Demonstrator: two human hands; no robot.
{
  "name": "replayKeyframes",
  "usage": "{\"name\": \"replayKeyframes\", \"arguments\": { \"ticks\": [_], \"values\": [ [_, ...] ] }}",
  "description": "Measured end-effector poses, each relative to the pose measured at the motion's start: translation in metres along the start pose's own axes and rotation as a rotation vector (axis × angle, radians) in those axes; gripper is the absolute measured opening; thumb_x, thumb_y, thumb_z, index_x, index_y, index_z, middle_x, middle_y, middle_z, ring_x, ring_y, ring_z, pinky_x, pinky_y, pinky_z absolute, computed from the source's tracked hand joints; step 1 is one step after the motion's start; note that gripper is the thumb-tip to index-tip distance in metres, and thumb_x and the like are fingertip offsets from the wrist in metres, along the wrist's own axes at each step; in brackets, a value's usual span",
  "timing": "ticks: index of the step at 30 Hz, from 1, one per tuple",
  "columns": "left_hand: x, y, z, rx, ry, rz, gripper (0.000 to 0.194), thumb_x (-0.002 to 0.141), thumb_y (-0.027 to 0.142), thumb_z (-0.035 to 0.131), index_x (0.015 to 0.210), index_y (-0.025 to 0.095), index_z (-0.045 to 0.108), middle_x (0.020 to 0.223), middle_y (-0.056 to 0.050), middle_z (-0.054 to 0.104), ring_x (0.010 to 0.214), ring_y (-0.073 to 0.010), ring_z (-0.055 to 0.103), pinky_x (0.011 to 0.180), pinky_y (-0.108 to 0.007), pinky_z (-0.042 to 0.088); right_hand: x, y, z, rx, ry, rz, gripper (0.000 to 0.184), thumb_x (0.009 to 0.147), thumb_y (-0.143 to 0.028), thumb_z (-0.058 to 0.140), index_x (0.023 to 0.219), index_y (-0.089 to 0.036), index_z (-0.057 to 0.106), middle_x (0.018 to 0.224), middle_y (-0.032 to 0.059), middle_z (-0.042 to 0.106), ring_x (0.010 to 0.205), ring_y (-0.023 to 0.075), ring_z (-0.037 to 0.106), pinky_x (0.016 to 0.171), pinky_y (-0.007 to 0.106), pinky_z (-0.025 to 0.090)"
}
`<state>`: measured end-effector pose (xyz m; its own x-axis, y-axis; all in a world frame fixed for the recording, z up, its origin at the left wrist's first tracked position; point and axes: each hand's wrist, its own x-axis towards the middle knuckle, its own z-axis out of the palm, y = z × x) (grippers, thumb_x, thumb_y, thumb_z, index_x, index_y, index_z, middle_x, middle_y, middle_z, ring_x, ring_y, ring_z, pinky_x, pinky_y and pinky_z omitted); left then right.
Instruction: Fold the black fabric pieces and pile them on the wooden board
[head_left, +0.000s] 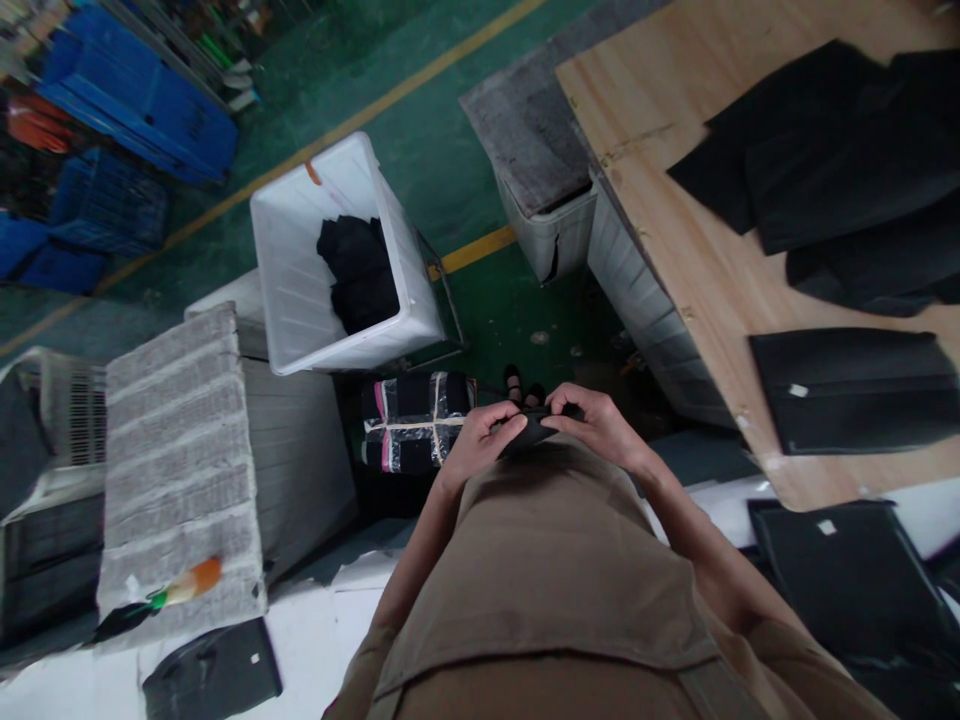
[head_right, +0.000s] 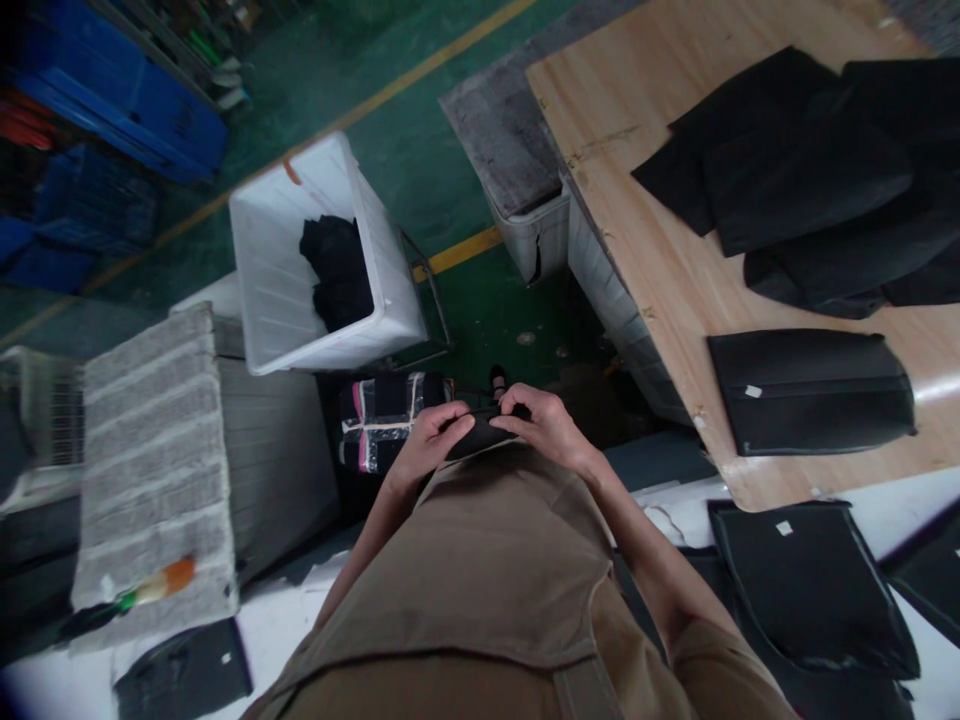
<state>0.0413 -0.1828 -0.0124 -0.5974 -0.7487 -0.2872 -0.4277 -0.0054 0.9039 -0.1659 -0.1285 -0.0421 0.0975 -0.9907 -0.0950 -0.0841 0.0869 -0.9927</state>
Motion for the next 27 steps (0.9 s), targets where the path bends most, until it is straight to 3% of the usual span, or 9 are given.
{"name": "replayKeyframes", "arguments": {
  "ticks": [9, 27],
  "values": [
    [-0.0032, -0.0066, -0.0012, -0.003, 0.096, -0.014, 0.035, 0.092, 0.039, 0.052, 0.065, 0.016, 0.050, 0.063, 0.003, 0.042, 0.061, -0.0101, 0.038, 0.058, -0.023, 0.030, -0.0019, 0.0060, 0.0021, -0.039, 0.052, 0.050, 0.024, 0.086, -0.041, 0.067, 0.075, -0.020, 0.061, 0.074, 0.0004, 0.061, 0.070, 0.0166, 0.054, 0.065, 0.028, 0.040],
    [-0.0044, -0.0100, -0.0010, -0.024, 0.180, -0.031, 0.030, 0.087, 0.036, 0.055, 0.065, 0.017, 0.052, 0.064, 0.002, 0.046, 0.062, -0.0114, 0.042, 0.059, -0.023, 0.034, -0.0014, 0.0101, 0.0011, -0.147, 0.109, 0.031, 0.034, 0.083, -0.049, 0.068, 0.069, -0.020, 0.058, 0.069, 0.0010, 0.061, 0.067, 0.0173, 0.055, 0.062, 0.029, 0.040]
  ]
}}
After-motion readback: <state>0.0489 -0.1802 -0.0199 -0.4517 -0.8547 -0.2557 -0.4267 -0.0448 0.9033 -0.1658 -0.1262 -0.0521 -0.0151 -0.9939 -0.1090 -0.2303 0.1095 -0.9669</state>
